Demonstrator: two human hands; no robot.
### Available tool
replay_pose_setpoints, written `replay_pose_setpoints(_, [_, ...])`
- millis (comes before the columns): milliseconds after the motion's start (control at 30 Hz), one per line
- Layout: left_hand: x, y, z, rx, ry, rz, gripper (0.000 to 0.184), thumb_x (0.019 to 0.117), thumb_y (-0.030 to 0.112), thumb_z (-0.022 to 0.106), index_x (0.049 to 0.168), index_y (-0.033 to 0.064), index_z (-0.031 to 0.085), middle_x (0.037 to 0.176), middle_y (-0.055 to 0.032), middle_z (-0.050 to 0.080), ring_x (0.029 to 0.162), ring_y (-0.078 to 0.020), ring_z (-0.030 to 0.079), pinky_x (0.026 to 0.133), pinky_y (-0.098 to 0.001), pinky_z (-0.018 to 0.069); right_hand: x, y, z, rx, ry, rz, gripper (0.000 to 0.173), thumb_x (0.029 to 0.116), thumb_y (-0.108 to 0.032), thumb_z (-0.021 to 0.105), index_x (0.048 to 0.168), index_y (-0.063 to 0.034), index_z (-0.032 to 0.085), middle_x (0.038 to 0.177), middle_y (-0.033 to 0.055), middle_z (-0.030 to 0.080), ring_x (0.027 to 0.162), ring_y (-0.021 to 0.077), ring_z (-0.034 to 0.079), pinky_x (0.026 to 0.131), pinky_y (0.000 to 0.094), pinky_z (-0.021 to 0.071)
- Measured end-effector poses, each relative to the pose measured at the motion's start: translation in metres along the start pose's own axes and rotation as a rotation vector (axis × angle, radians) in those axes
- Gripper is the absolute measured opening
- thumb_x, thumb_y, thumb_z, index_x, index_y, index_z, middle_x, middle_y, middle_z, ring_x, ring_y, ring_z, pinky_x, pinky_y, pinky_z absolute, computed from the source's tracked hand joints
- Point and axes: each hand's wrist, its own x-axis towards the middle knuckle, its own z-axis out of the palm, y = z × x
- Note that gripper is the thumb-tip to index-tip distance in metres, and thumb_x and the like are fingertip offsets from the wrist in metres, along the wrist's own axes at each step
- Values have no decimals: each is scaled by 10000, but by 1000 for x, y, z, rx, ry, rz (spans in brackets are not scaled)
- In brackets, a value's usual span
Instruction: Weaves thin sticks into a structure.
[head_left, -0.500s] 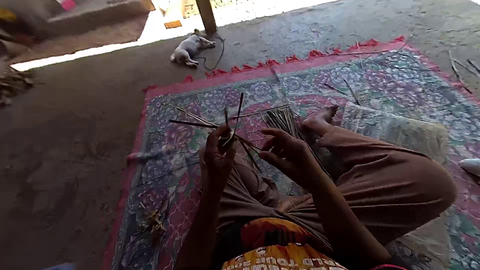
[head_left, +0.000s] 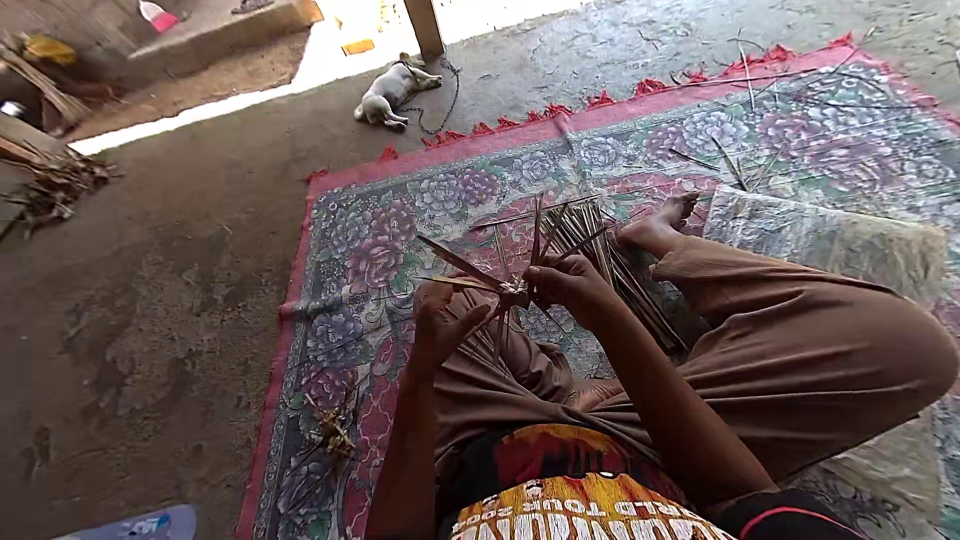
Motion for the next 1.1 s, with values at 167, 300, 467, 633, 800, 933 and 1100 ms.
replay_pose_setpoints(167, [-3, 25, 35, -679, -190, -63, 427, 979, 156, 661, 1401, 146, 594, 1094, 20, 725, 878, -72, 692, 812, -265, 595, -5, -3, 16, -14, 8, 5, 139, 1038, -124, 544, 1082, -59, 658, 766, -5, 658, 578, 49, 587, 566, 224, 542])
replay_pose_setpoints(300, [-4, 35, 48, -603, 72, 6, 465, 913, -9, 693, 1355, 91, 587, 1172, 3, 695, 951, -76, 686, 852, -274, 595, -18, -16, 24, -274, 166, -142, 80, 1022, -92, 580, 1081, -39, 581, 807, 15, 663, 582, 66, 622, 573, 251, 578])
replay_pose_setpoints(467, [1, 39, 48, -110, 225, 216, 458, 882, 34, 760, 1314, -1, 611, 1188, -99, 659, 967, -100, 659, 848, -265, 572, -20, -11, 33, -383, 93, -95, 149, 1007, -164, 635, 1070, -35, 597, 765, 15, 668, 590, 72, 629, 587, 251, 566])
replay_pose_setpoints(633, [0, 32, 45, -74, 145, 307, 341, 809, -6, 781, 1137, 6, 690, 1298, -134, 623, 1119, -143, 646, 887, -270, 582, -18, 0, 36, -447, 108, -205, 87, 935, -5, 654, 1020, 14, 646, 801, 51, 672, 648, 87, 646, 637, 276, 585])
replay_pose_setpoints(800, [-6, 28, 46, -400, 119, 152, 436, 764, -26, 812, 1161, 62, 654, 1309, -24, 589, 1043, -70, 653, 856, -260, 599, -19, -4, 29, -420, 139, -313, 121, 937, 23, 569, 1039, 19, 634, 830, 35, 672, 640, 55, 630, 621, 239, 575])
replay_pose_setpoints(933, [-4, 30, 45, -439, 126, 148, 426, 781, -40, 791, 1172, 66, 660, 1299, -13, 599, 1043, -72, 653, 867, -264, 595, -20, -16, 18, -419, 68, -324, 180, 957, 8, 611, 1137, 6, 618, 905, 32, 703, 715, 50, 668, 671, 227, 588])
replay_pose_setpoints(1100, [-2, 40, 44, -393, 67, 162, 418, 798, -24, 777, 1200, 20, 671, 1311, -47, 606, 1093, -92, 646, 894, -269, 589, -22, -3, 16, -451, 41, -458, 176, 899, 27, 670, 1074, 11, 677, 965, 32, 694, 807, 44, 670, 720, 213, 595])
